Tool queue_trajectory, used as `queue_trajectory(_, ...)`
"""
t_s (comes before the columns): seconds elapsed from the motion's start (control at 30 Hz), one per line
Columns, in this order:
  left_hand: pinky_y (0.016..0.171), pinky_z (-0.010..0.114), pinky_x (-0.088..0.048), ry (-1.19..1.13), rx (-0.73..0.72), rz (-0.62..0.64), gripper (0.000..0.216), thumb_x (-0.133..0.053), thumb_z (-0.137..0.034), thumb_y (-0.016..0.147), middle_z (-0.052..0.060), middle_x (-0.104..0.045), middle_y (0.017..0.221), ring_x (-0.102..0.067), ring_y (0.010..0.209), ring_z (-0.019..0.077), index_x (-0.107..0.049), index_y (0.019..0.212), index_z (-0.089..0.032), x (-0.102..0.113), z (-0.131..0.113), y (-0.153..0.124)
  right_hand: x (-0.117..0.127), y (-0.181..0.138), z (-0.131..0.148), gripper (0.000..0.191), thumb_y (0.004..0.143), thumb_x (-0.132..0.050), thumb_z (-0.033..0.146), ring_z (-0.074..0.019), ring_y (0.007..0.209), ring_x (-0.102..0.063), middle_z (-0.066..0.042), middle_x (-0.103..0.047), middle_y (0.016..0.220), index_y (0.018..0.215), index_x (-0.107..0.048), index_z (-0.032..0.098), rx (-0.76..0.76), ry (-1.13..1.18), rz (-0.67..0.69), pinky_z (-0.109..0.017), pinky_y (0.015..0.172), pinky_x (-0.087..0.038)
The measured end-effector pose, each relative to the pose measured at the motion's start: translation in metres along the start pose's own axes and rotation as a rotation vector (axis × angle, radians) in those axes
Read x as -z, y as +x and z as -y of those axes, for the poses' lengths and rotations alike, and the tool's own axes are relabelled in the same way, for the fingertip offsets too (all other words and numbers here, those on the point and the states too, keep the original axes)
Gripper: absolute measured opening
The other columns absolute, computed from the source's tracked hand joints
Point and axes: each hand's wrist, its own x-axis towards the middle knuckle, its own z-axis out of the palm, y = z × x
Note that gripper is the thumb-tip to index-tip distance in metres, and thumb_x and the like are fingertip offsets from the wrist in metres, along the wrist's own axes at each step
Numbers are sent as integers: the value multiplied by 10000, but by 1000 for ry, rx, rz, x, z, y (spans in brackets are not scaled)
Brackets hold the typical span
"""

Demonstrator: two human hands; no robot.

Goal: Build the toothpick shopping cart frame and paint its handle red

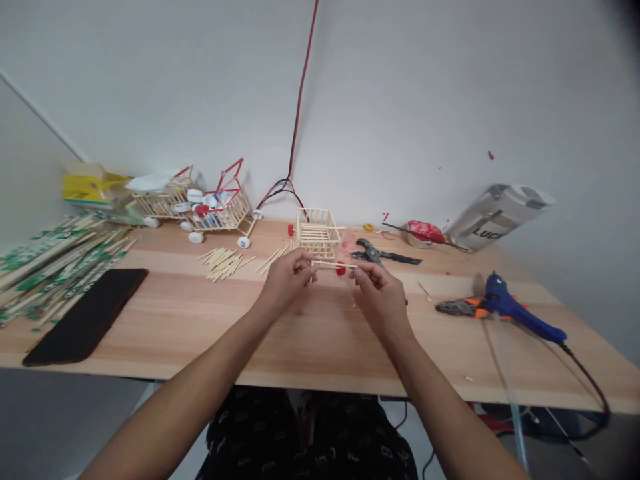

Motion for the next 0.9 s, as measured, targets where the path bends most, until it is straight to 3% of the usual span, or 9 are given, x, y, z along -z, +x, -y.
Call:
queue_trajectory(0.3, 564, 221, -423, -38, 31, -8, 194, -639, -204, 705, -29, -611, 605, -533, 532, 102, -602, 888, -154, -1, 0, 1, 1, -1, 5, 272, 797, -628, 420, -146, 670, -563, -45, -681, 818, 898, -673, 171, 20, -64, -40, -239, 554, -448)
queue_trajectory(0.67, 578, 211, -393, 101, -63, 29, 82, -577, -217, 776, -12, -610, 623, -517, 562, 100, -593, 720, -159, 0, 0, -1, -1, -3, 11, 256, 766, -635, 436, -139, 592, -494, -17, -615, 732, 834, -647, 190, -36, -54, -28, -232, 446, -431)
queue_trajectory(0.9, 589, 208, -371, 197, -90, 20, 137, -567, -207, 780, -28, -567, 570, -508, 562, 106, -572, 648, -169, 1, -6, -4, 0, -3, 9, 231, 785, -619, 401, -145, 666, -538, -31, -646, 773, 827, -656, 176, 23, -97, -34, -247, 577, -445)
